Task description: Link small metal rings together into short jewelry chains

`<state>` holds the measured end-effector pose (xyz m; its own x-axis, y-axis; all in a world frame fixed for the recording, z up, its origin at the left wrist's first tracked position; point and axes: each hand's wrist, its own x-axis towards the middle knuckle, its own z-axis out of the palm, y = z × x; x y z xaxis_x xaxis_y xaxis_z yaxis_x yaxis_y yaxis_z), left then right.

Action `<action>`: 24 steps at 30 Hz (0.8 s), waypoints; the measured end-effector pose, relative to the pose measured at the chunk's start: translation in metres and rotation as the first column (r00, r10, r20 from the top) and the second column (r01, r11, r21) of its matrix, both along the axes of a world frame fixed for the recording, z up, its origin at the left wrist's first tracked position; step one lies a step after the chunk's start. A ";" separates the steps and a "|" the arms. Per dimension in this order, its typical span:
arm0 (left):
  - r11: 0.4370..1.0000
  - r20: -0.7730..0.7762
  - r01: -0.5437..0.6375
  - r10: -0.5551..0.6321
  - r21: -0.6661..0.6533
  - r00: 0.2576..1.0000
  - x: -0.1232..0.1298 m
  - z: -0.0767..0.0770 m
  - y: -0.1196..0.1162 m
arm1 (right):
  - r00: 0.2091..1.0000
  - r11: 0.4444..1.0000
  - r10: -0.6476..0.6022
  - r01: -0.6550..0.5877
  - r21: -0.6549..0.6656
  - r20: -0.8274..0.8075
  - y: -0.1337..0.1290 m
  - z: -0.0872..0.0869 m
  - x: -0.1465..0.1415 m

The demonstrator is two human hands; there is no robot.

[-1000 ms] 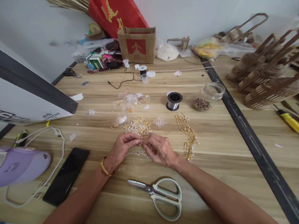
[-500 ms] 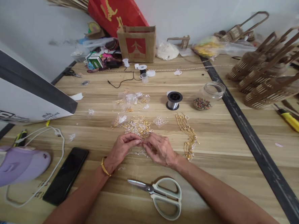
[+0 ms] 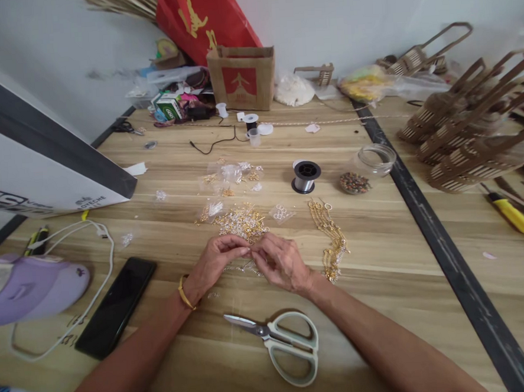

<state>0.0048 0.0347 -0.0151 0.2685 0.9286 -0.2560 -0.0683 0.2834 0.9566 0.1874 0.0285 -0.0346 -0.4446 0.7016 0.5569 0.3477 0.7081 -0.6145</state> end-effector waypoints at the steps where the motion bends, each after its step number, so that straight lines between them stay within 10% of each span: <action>1: 1.000 -0.004 0.001 -0.001 0.001 1.000 0.000 0.000 0.000 | 1.000 1.000 -0.001 0.001 0.004 -0.003 0.000 0.000 0.000; 24: 0.998 0.106 -0.062 0.065 -0.033 0.992 -0.001 -0.004 0.001 | 0.998 0.997 -0.051 0.049 -0.067 -0.026 -0.005 0.006 -0.005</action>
<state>0.0033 0.0355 -0.0187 0.2367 0.9370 -0.2570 -0.1881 0.3037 0.9340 0.1828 0.0240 -0.0289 -0.3932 0.7584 0.5199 0.3643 0.6476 -0.6692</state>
